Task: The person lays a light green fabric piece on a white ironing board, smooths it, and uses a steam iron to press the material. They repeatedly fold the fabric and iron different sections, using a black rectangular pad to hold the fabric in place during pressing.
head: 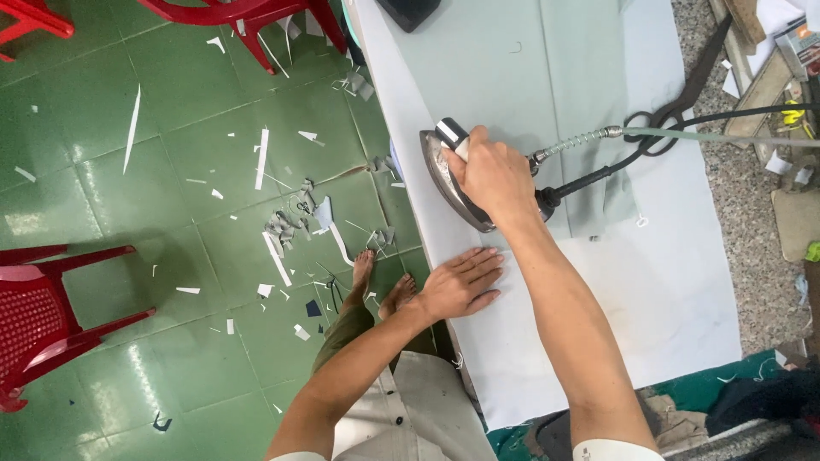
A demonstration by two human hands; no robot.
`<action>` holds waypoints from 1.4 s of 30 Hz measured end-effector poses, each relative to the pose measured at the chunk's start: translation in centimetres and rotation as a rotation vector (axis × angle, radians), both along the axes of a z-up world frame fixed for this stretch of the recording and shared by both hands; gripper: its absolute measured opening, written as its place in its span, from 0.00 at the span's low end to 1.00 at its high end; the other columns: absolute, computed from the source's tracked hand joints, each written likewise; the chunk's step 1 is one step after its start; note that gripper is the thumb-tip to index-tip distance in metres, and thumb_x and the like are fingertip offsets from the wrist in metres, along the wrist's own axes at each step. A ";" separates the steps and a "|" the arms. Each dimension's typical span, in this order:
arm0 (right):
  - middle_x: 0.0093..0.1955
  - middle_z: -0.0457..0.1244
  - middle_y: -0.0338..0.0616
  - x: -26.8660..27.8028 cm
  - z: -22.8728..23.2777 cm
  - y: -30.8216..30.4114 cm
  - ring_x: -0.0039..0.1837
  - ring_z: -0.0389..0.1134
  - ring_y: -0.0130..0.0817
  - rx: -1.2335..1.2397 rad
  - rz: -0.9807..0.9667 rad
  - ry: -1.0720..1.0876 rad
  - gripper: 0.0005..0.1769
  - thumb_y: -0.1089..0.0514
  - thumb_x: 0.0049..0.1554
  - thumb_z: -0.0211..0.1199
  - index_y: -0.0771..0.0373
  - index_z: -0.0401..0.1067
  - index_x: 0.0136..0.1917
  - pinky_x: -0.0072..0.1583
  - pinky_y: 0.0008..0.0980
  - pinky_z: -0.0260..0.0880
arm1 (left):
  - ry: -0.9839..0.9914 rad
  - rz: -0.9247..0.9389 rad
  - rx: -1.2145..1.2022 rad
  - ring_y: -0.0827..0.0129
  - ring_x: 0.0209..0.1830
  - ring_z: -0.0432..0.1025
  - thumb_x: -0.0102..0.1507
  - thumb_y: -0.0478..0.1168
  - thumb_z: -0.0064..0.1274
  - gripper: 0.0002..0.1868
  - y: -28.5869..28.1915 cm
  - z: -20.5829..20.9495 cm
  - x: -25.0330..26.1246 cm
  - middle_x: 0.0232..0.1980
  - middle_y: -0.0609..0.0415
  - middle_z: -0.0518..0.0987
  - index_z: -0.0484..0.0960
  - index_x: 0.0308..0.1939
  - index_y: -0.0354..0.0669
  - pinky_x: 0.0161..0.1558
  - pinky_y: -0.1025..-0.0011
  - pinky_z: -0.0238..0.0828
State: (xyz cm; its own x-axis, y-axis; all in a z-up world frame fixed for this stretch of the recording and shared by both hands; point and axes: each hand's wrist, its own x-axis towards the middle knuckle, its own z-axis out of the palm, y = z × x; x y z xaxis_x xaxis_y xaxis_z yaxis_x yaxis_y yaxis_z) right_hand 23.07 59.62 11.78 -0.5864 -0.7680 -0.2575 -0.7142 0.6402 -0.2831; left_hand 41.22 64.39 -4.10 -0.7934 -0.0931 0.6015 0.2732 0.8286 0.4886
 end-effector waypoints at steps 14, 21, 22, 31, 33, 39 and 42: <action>0.39 0.70 0.61 4.0 1.8 5.3 0.46 0.75 0.60 0.101 -0.187 -0.090 0.27 0.36 0.66 0.47 0.65 0.64 0.49 0.48 0.55 0.76 | 0.079 0.007 0.085 0.61 0.23 0.74 0.64 0.40 0.56 0.06 -12.5 -1.4 6.4 0.30 0.56 0.80 0.87 0.39 0.44 0.26 0.66 0.72; 0.42 0.70 0.61 4.3 2.8 4.9 0.48 0.75 0.58 0.142 -0.226 -0.089 0.29 0.35 0.66 0.45 0.64 0.65 0.52 0.51 0.54 0.76 | -0.009 0.044 -0.018 0.52 0.45 0.78 0.63 0.35 0.59 0.13 -23.7 3.0 -1.7 0.48 0.47 0.82 0.84 0.52 0.39 0.43 0.59 0.77; 0.43 0.70 0.61 4.2 3.1 4.8 0.49 0.75 0.58 0.146 -0.220 -0.101 0.29 0.35 0.66 0.45 0.65 0.65 0.54 0.51 0.54 0.76 | -0.058 0.062 -0.090 0.52 0.52 0.76 0.63 0.37 0.60 0.18 -25.6 2.8 -3.2 0.54 0.47 0.80 0.81 0.57 0.41 0.48 0.58 0.75; 0.47 0.71 0.55 3.6 1.0 5.0 0.47 0.76 0.52 0.132 -0.302 -0.071 0.33 0.32 0.62 0.50 0.60 0.66 0.64 0.50 0.49 0.77 | -0.778 -0.139 -0.700 0.44 0.82 0.46 0.61 0.34 0.63 0.44 -41.4 8.9 -22.0 0.80 0.36 0.56 0.60 0.79 0.52 0.76 0.44 0.42; 0.46 0.71 0.53 4.1 0.2 5.2 0.46 0.77 0.50 0.169 -0.343 -0.059 0.33 0.30 0.61 0.50 0.59 0.66 0.63 0.50 0.47 0.77 | -0.870 -0.250 -0.790 0.44 0.83 0.42 0.61 0.36 0.62 0.48 -43.6 7.9 -25.1 0.82 0.36 0.52 0.55 0.81 0.58 0.77 0.41 0.34; 0.38 0.70 0.45 6.9 -1.1 6.9 0.41 0.76 0.41 0.197 -0.613 0.026 0.30 0.30 0.62 0.50 0.57 0.68 0.58 0.44 0.38 0.77 | -0.765 -0.641 -0.821 0.42 0.78 0.54 0.59 0.42 0.62 0.46 -41.6 6.4 -27.4 0.75 0.39 0.65 0.58 0.80 0.67 0.75 0.38 0.41; 0.38 0.70 0.47 9.4 -1.7 9.2 0.39 0.76 0.45 0.198 -0.819 0.081 0.28 0.31 0.60 0.52 0.55 0.68 0.59 0.45 0.42 0.77 | -0.660 -0.832 -0.860 0.46 0.74 0.59 0.57 0.49 0.63 0.45 -35.7 6.5 -25.7 0.71 0.43 0.69 0.62 0.77 0.68 0.74 0.43 0.46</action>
